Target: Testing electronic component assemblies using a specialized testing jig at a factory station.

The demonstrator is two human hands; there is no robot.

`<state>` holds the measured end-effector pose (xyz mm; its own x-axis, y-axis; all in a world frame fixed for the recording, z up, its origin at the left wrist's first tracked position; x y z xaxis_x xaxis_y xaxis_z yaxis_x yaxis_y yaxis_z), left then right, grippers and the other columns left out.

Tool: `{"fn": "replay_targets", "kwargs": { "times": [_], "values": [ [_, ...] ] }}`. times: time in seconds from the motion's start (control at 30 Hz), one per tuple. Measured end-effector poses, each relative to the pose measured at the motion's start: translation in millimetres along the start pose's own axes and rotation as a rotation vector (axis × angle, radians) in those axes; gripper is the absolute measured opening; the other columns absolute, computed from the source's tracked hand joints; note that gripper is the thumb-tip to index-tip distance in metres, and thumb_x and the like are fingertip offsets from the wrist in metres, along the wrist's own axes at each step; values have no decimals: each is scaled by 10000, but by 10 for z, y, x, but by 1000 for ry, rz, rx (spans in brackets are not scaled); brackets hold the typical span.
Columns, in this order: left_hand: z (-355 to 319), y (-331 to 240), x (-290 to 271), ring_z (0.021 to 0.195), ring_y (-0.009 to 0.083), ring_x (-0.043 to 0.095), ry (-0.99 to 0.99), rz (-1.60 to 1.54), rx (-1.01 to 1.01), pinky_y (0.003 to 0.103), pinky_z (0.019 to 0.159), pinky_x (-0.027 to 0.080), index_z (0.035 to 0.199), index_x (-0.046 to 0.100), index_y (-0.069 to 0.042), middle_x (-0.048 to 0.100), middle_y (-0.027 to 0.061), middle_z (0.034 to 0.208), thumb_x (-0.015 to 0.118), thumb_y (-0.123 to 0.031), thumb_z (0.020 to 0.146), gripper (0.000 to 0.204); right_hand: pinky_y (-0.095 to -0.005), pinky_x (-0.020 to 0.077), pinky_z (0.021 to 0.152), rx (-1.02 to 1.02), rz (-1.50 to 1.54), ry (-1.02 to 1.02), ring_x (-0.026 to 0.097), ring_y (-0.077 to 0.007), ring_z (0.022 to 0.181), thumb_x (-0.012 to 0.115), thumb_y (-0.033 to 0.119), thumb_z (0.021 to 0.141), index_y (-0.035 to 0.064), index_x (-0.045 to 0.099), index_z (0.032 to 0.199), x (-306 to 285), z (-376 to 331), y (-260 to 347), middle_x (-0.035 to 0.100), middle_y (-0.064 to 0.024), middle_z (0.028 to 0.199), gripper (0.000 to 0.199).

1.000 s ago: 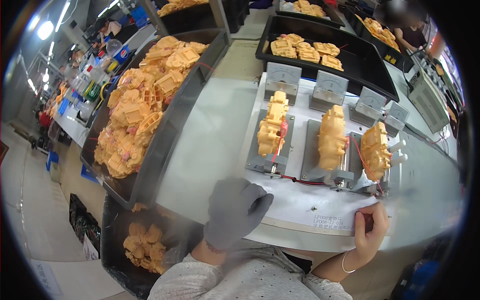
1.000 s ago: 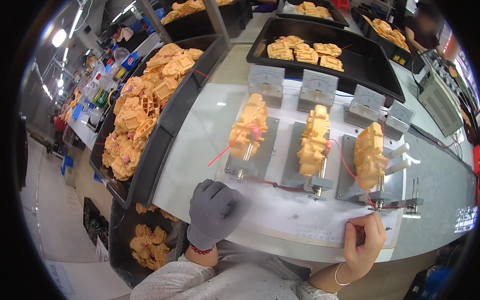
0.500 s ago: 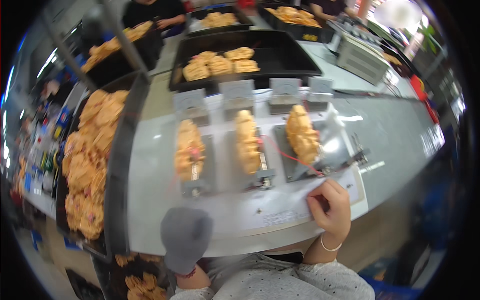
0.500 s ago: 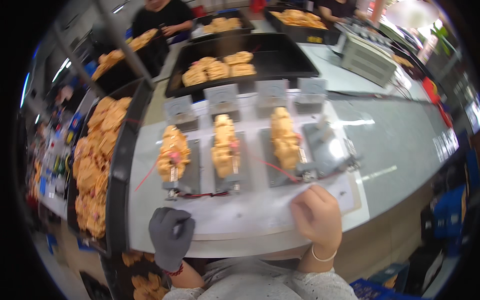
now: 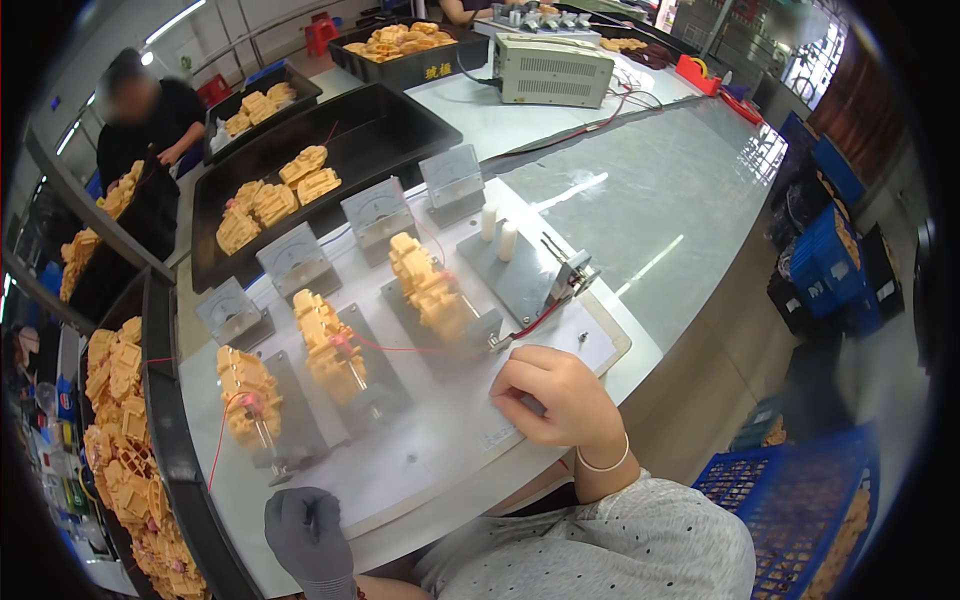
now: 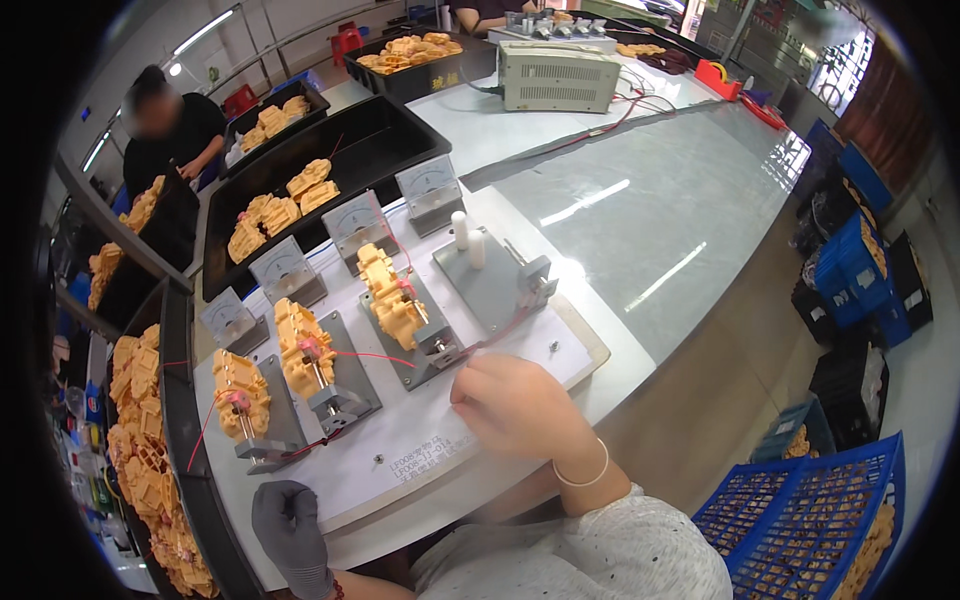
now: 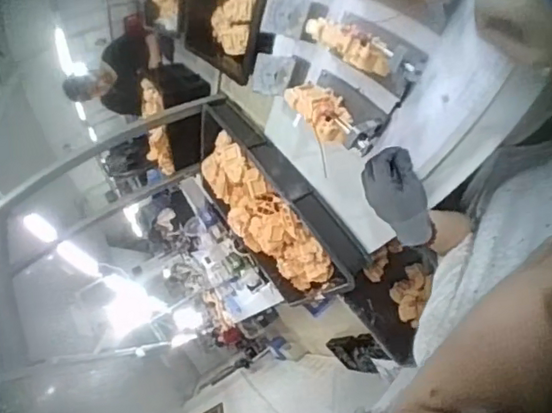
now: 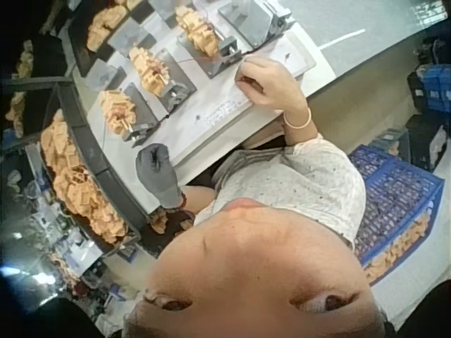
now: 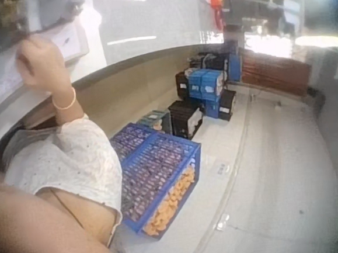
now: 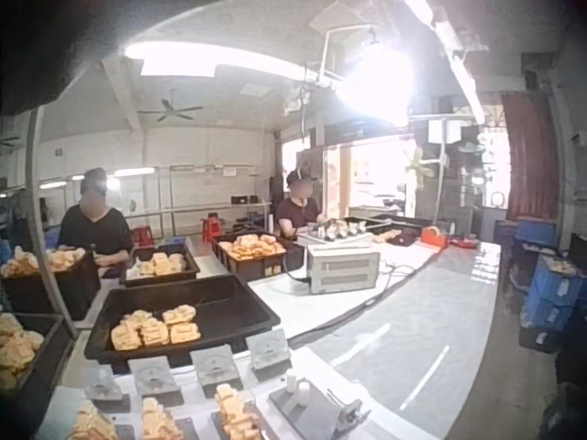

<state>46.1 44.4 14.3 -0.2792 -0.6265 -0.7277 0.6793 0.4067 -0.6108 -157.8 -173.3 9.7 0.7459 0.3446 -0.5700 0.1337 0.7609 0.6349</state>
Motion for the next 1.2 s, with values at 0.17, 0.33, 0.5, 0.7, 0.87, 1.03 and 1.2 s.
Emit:
{"fn": "replay_targets", "kwargs": {
  "times": [0.17, 0.33, 0.5, 0.7, 0.87, 1.03, 1.2],
  "values": [
    [8, 4, 37, 633, 204, 451, 1, -9, 36, 322, 587, 364, 742, 512, -4, 478, 83, 700, 599, -11, 741, 88, -333, 424, 514, 9, 5, 1, 519, -249, 575, 657, -9, 701, 39, 583, 721, -23, 4, 3, 504, -77, 655, 91],
    [-19, 117, 130, 645, 214, 449, -71, 66, 97, 337, 593, 365, 733, 483, -6, 457, 86, 696, 582, 6, 752, 102, -336, 427, 521, -13, 36, 18, 519, -256, 586, 646, -20, 694, 38, 579, 741, -38, 1, -9, 502, -83, 668, 101],
    [-14, 127, 179, 619, 257, 425, -157, 66, 130, 383, 562, 325, 680, 493, -45, 440, 83, 634, 583, -33, 706, 94, -330, 438, 545, 1, 42, -1, 528, -258, 618, 635, -37, 697, 33, 578, 755, -18, -14, -20, 517, -87, 701, 107],
    [-29, 161, 149, 643, 215, 441, -98, 130, 131, 337, 587, 356, 732, 484, -11, 441, 81, 685, 575, 2, 758, 96, -321, 434, 531, 66, 71, 10, 528, -247, 600, 634, -41, 691, 29, 579, 744, -26, 9, 13, 522, -79, 695, 104],
    [-37, 153, 152, 640, 211, 437, -91, 131, 132, 336, 587, 355, 729, 486, -12, 438, 79, 690, 569, 2, 760, 90, -320, 418, 506, 43, 63, -9, 509, -245, 567, 631, -40, 676, 33, 570, 718, -24, 1, -2, 502, -75, 667, 104],
    [-38, 152, 163, 639, 211, 438, -94, 115, 124, 339, 588, 355, 724, 483, -12, 437, 82, 688, 566, 8, 756, 92, -328, 400, 497, -58, 20, -32, 487, -248, 557, 623, -47, 649, 41, 546, 696, -24, -3, -11, 469, -77, 642, 126],
    [-37, 151, 135, 640, 215, 441, -100, 120, 122, 341, 586, 356, 719, 481, -14, 438, 83, 683, 571, 9, 748, 97, -328, 404, 501, -44, 30, -4, 492, -251, 561, 630, -44, 650, 38, 557, 707, -10, 20, -14, 477, -78, 648, 123]
  ]
}}
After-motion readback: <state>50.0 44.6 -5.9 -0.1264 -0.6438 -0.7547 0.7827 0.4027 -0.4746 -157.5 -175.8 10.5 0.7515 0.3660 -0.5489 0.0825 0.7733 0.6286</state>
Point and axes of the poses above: each hand's wrist, its own z-axis towards the middle knuckle, its own x-axis out of the palm, y = z × x, the point moved 1 cm from there along z, towards the middle knuckle
